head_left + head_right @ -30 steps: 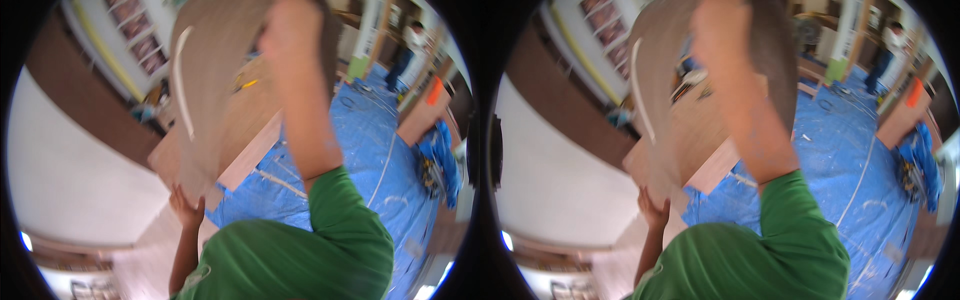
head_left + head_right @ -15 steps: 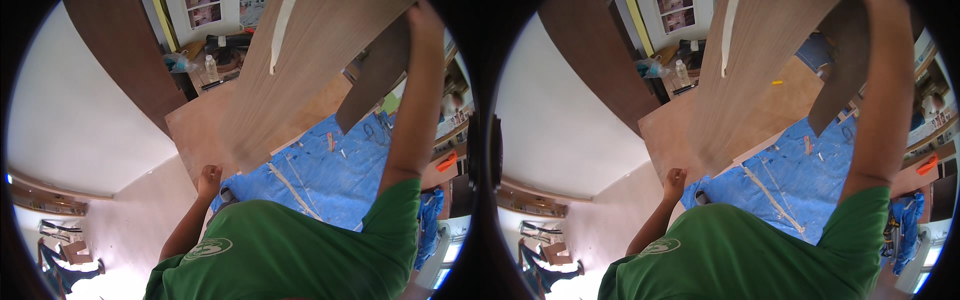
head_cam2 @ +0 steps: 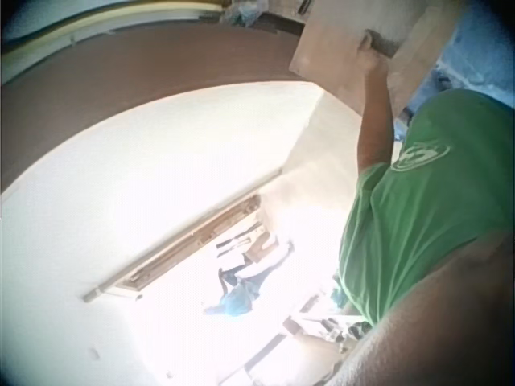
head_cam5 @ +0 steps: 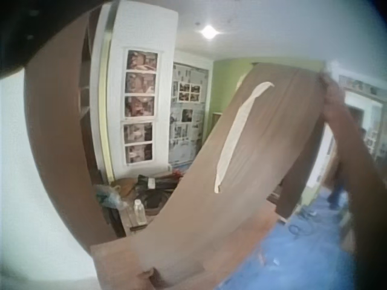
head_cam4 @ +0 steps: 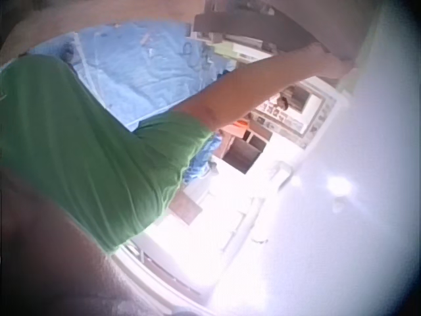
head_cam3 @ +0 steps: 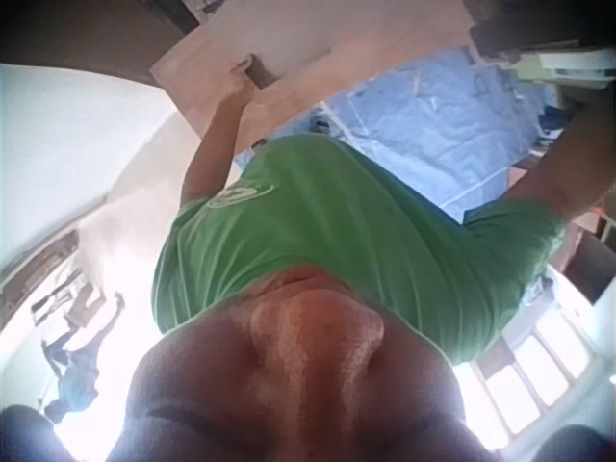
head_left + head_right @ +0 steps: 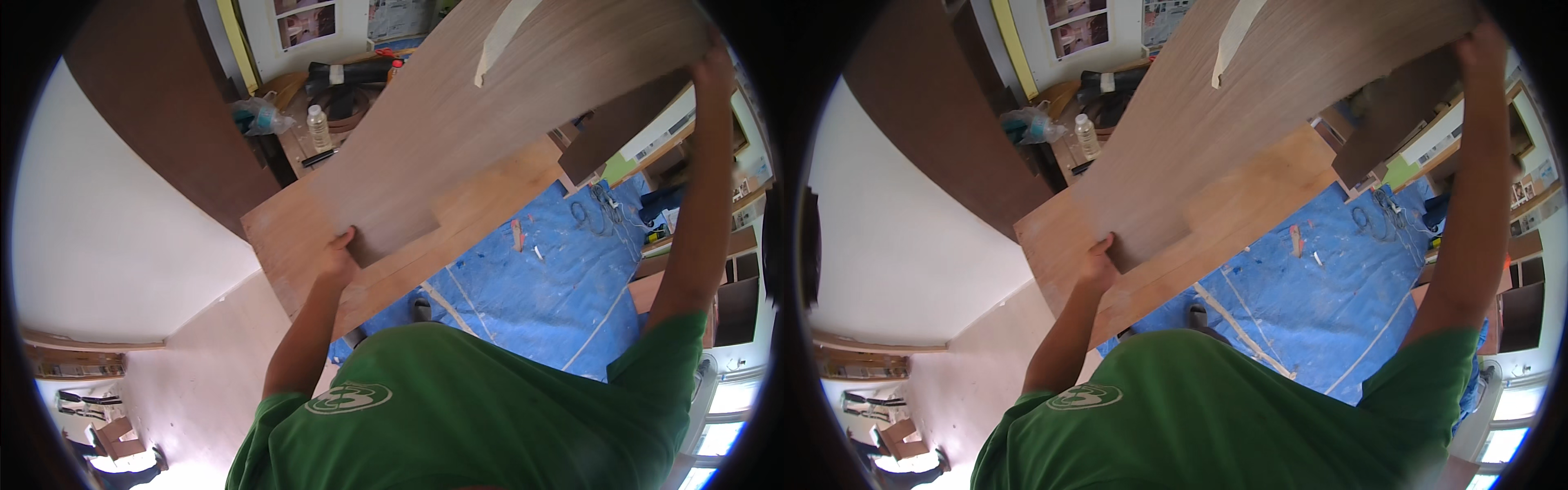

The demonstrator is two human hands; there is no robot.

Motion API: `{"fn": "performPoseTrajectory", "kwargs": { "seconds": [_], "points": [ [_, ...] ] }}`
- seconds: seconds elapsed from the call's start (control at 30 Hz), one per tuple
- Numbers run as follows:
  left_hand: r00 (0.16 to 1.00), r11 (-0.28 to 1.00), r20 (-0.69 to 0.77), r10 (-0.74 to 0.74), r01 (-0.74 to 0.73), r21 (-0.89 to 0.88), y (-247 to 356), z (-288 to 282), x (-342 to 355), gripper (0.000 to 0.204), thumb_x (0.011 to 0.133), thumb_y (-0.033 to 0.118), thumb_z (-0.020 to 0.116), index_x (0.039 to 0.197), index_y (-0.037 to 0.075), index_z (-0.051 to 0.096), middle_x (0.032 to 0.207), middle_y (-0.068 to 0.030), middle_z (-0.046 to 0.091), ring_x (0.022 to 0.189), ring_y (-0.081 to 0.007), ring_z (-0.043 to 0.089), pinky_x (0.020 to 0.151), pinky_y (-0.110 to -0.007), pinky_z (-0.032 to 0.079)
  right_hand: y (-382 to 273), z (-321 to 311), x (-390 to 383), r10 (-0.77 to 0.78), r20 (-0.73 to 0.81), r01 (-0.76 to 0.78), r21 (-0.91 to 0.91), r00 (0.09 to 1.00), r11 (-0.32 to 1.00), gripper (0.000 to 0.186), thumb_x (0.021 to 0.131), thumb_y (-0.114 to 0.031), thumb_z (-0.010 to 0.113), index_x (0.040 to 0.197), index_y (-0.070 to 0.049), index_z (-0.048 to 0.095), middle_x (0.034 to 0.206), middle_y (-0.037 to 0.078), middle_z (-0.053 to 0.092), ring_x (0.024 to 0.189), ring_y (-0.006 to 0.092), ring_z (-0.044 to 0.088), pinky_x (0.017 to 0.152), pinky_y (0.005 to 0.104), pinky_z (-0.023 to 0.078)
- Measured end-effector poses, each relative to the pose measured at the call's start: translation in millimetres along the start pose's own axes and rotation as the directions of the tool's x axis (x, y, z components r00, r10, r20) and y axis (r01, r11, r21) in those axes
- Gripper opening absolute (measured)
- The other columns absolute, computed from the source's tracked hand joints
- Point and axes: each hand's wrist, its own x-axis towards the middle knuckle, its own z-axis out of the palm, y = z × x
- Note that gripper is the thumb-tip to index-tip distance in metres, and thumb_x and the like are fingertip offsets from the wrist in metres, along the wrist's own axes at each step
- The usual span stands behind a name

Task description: The person positions a large laminate sheet on a workbench, places a curved template on it, and uses a ruler and utility knife to score a straight line along the template edge. The person handles the sheet, template, ruler, and knife throughout the process.

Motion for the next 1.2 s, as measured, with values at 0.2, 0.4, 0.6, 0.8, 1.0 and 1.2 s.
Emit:
{"fn": "performPoseTrajectory", "kwargs": {
  "seconds": [0.2, 0.4, 0.6, 0.8, 1.0, 1.2],
  "points": [
    [0.958, 0.984, -0.252, 0.134, -0.099, 0.147, -4, 37, -2, 0.042, 0.097, 0.022, 0.072, 0.131, 0.005, 0.055, 0.124, -0.0055, 0.061, 0.118, -0.0215, 0.057, 0.107, -0.041, 0.045, 99, -28, 36, -0.027, 0.362, -0.085, 0.288, 0.932, 0.954, 0.045, 0.106, -0.034, 0.058, 0.132, 0.003, 0.056, 0.124, 0.016, 0.063, 0.116, 0.0299, 0.062, 0.101, 0.0436, 0.053],
    [0.841, 0.949, -0.478, 0.253, -0.119, 0.293, -16, -47, -15, 0.044, 0.093, 0.023, 0.077, 0.126, -0.001, 0.060, 0.125, -0.0102, 0.062, 0.121, -0.0238, 0.055, 0.107, -0.039, 0.041, 194, -37, -1, 0.096, 0.489, -0.179, 0.126, 0.867, 0.976, 0.066, 0.104, -0.041, 0.062, 0.151, 0.001, 0.042, 0.152, 0.017, 0.049, 0.142, 0.0276, 0.045, 0.123, 0.0470, 0.030],
    [0.640, 0.883, -0.717, 0.275, 0.127, 0.452, -12, -86, -88, 0.041, 0.092, 0.016, 0.074, 0.124, -0.007, 0.063, 0.124, -0.0167, 0.066, 0.116, -0.0283, 0.061, 0.102, -0.040, 0.046, 273, -84, -146, 0.464, 0.251, -0.432, -0.174, 0.849, 0.885, 0.058, 0.099, -0.052, 0.066, 0.120, 0.002, 0.062, 0.105, 0.001, 0.063, 0.068, 0.0111, 0.047, 0.055, 0.0297, 0.039],
    [0.420, 0.711, -0.819, 0.391, 0.427, 0.559, 13, -143, -146, 0.039, 0.090, 0.016, 0.076, 0.121, -0.005, 0.066, 0.110, -0.0163, 0.072, 0.101, -0.0266, 0.068, 0.091, -0.038, 0.053, 348, -174, -267, 0.828, 0.142, -0.802, -0.207, 0.542, 0.561, 0.069, 0.098, -0.051, 0.070, 0.144, -0.004, 0.051, 0.129, 0.003, 0.060, 0.084, 0.0121, 0.055, 0.060, 0.0264, 0.042],
    [0.375, 0.652, -0.820, 0.432, 0.499, 0.571, 26, -138, -158, 0.036, 0.086, 0.016, 0.078, 0.115, -0.004, 0.069, 0.104, -0.0132, 0.074, 0.092, -0.0241, 0.069, 0.083, -0.038, 0.054, 401, -225, -307, 0.904, 0.225, -0.920, -0.066, 0.364, 0.387, 0.066, 0.103, -0.044, 0.063, 0.154, -0.009, 0.039, 0.153, 0.008, 0.048, 0.139, 0.0283, 0.047, 0.111, 0.0463, 0.039],
    [0.357, 0.602, -0.815, 0.457, 0.550, 0.579, 22, -152, -174, 0.039, 0.086, 0.021, 0.080, 0.114, -0.003, 0.068, 0.103, -0.0129, 0.073, 0.094, -0.0235, 0.068, 0.086, -0.038, 0.053, 447, -275, -349, 0.989, 0.083, -0.984, -0.127, 0.119, 0.128, 0.063, 0.104, -0.047, 0.060, 0.151, -0.010, 0.040, 0.150, 0.009, 0.050, 0.133, 0.0303, 0.051, 0.107, 0.0493, 0.044]
  ]
}}
